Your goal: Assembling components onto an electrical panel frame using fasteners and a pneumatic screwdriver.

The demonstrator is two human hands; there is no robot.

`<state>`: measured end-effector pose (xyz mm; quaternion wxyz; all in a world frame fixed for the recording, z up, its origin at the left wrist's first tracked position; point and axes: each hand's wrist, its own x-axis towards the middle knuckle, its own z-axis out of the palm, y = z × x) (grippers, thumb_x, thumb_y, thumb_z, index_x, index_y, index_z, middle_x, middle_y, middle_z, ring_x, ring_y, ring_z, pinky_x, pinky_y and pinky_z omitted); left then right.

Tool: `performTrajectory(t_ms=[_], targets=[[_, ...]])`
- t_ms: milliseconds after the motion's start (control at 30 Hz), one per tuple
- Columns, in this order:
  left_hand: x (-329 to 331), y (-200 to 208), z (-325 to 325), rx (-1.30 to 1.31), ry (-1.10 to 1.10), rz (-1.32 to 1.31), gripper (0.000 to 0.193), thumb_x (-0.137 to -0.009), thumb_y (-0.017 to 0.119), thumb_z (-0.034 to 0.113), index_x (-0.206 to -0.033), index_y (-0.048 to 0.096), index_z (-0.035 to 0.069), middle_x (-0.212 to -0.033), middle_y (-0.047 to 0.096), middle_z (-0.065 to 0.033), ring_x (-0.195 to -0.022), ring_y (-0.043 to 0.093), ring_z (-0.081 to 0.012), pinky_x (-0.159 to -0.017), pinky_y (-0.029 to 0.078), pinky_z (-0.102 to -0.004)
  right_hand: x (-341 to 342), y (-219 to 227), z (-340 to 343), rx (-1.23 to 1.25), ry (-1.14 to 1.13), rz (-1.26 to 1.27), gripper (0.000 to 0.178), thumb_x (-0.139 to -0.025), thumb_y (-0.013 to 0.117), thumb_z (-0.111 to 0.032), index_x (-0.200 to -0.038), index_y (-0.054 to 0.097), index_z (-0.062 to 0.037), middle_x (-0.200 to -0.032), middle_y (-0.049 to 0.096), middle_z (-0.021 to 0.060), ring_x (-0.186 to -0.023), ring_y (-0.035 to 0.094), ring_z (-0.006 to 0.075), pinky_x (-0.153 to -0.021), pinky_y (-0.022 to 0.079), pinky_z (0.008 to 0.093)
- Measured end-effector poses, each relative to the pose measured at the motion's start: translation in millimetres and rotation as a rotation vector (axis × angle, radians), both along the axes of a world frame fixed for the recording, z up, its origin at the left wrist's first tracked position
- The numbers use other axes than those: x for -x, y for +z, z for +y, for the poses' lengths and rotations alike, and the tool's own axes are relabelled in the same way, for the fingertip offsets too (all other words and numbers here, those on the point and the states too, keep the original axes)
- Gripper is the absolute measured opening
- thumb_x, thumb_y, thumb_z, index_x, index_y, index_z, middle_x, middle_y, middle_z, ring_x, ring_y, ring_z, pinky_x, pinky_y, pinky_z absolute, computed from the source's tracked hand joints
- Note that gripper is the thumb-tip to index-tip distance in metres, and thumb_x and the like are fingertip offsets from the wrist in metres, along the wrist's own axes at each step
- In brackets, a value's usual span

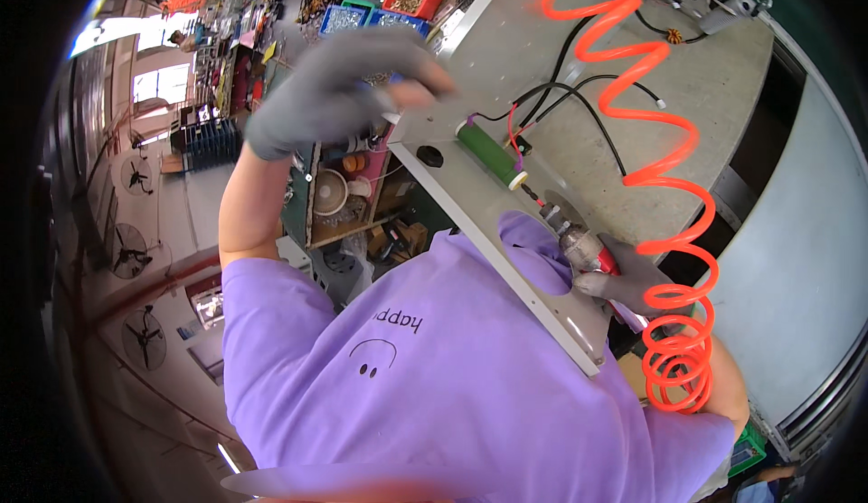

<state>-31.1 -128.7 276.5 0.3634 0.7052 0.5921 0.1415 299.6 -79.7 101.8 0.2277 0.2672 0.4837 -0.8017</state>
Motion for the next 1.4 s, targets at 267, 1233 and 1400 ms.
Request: performTrajectory(t_ms=[267,1233,1400], targets=[[44.4,-75.6,-86.5,0.049,1.070,-0.189,0.031,-0.090,0.056,0.027,-0.103,0.061,0.000,-0.074,0.054,-0.0002,-0.067,0.050,-0.0084,-0.061,0.040,-0.0231,11.0,13.7,3.3,-0.058,0.081,-0.096,0.057,-0.068,0.066,-0.021,-0.118,0.046,-0.0001,-0.087,0.054,0.0063,-0.070,0.054,0.0131,-0.057,0.046,0.0262],[7.5,-100.6,-73.1,-0.347,1.005,-0.219,0.023,-0.085,0.058,0.013,-0.104,0.060,0.001,-0.089,0.057,-0.0048,-0.081,0.053,-0.0121,-0.074,0.044,-0.0256,3.7,9.8,6.2,-0.084,0.137,0.021,0.047,-0.073,0.067,-0.030,-0.108,0.051,-0.0028,-0.085,0.056,0.0084,-0.075,0.055,0.0164,-0.067,0.045,0.0314],[-22.4,-33.6,-20.8,-0.627,-0.173,0.577,0.022,-0.074,0.062,0.022,-0.095,0.064,0.015,-0.093,0.059,-0.0026,-0.091,0.055,-0.0203,-0.087,0.041,-0.0358,6.9,25.2,11.0,-0.080,0.152,-0.018,0.053,-0.073,0.067,-0.033,-0.113,0.051,-0.0040,-0.089,0.057,0.0090,-0.079,0.056,0.0171,-0.070,0.045,0.0318]])
